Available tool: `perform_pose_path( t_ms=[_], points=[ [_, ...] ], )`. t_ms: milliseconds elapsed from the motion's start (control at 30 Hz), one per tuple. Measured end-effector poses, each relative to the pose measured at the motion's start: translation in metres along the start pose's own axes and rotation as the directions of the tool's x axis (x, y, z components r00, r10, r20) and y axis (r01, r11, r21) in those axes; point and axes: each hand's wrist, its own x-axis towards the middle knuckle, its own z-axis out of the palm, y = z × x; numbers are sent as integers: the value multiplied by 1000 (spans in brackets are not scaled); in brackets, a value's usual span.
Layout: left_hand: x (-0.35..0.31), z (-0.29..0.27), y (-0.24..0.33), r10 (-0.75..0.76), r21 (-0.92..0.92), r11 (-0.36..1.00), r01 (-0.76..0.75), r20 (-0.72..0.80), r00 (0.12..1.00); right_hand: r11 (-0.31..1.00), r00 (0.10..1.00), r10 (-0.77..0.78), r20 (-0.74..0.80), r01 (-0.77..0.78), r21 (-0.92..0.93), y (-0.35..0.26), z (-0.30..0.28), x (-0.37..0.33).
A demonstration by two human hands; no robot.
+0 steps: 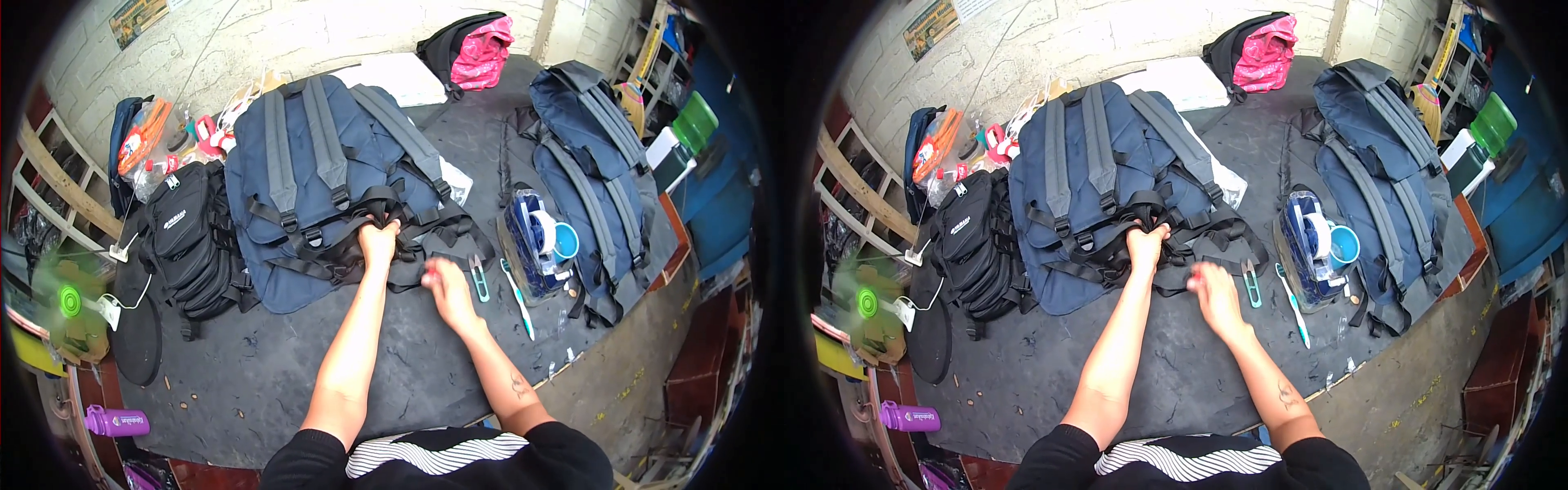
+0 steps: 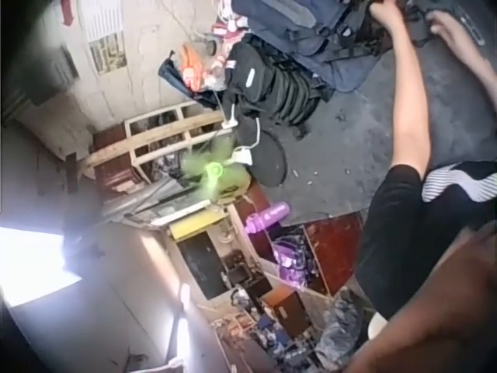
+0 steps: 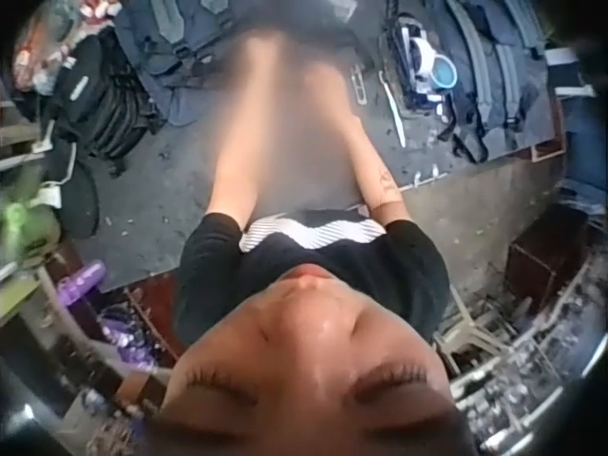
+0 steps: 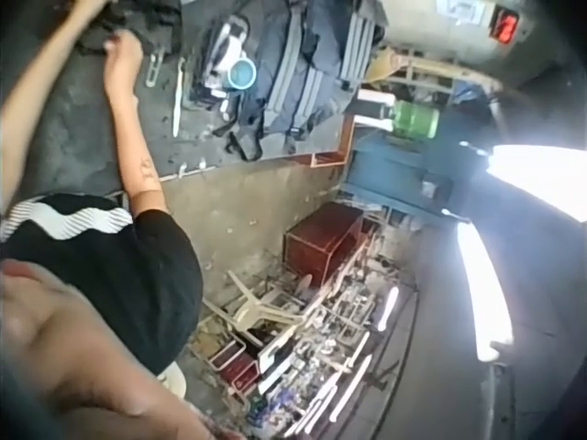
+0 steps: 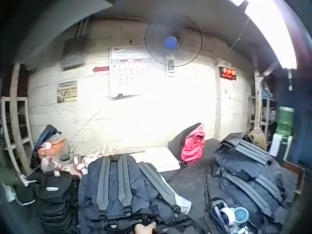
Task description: Adjusting nylon straps on backpacks and sealing fraying ends using a lighter.
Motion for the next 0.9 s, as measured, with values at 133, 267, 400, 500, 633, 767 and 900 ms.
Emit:
perform_pose_path(
  t_ms=[133,267,400,500,633,767,900],
  points=[
    [6,-2,-10,58,68,996,-56,-35,998,982,953,175,-249,-151,112,-1,30,54],
    [3,0,-8,78,136,988,-69,-64,995,974,945,202,-256,-222,-53,10,52,77],
    [-1,3,0,122,261,961,-92,-101,987,937,920,263,-292,-315,-149,21,64,84],
    [2,0,-5,148,268,957,-113,-113,983,944,927,239,-288,-291,-155,19,69,83],
    [1,2,-4,148,297,949,-106,-120,982,959,924,201,-325,-253,-126,19,70,80],
    [2,1,-5,150,269,956,-113,-121,981,971,917,175,-360,-222,-93,18,73,80],
    [1,2,-4,141,269,957,-109,-106,984,972,912,182,-368,-222,-71,20,73,79]
  ],
)
